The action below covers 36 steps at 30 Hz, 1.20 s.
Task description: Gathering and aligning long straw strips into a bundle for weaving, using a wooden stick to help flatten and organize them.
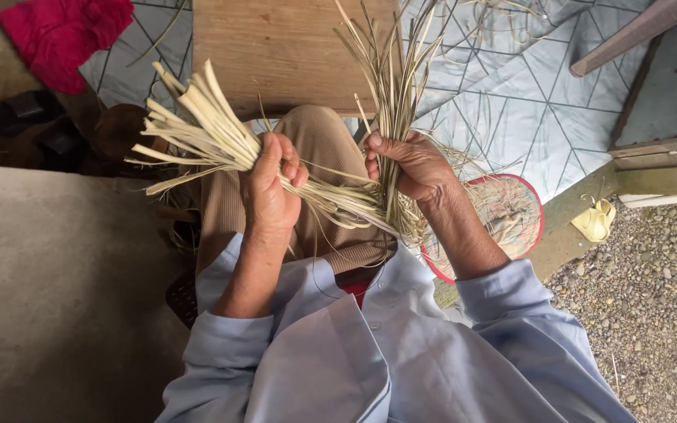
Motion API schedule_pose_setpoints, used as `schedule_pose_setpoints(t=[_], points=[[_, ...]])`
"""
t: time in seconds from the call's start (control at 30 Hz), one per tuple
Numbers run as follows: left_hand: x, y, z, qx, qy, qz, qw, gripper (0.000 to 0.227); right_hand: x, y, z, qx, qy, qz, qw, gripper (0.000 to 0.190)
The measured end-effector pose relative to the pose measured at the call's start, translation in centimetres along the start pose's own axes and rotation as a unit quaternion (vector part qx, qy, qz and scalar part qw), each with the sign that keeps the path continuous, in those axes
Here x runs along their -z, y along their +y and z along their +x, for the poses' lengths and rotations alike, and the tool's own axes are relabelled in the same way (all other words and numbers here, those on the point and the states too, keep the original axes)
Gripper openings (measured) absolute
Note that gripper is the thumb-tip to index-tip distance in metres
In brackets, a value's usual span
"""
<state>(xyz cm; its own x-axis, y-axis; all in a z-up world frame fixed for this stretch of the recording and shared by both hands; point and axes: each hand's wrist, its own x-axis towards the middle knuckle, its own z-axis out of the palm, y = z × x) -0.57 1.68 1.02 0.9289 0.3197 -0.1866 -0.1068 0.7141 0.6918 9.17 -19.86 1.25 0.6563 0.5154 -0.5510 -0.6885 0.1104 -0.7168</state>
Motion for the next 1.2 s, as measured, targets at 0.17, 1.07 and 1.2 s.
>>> schedule_pose_setpoints(t=[0.17,1.07,1.2], points=[[-0.3,-0.3,0.1,-0.008,-0.017,0.017,1.000,0.031,-0.4,-0.2,-0.4,0.033,-0.004,0.047,0.998,0.016],[-0.7,0.8,-0.1,0.045,-0.041,0.022,0.998,0.028,-6.0,-1.7,-0.1,0.051,-0.065,-0.010,0.997,0.014],[-1.8,0.9,-0.5,-0.009,-0.006,0.070,0.997,0.030,-7.3,-1.4,-0.2,0.059,-0.069,-0.005,0.996,0.013]])
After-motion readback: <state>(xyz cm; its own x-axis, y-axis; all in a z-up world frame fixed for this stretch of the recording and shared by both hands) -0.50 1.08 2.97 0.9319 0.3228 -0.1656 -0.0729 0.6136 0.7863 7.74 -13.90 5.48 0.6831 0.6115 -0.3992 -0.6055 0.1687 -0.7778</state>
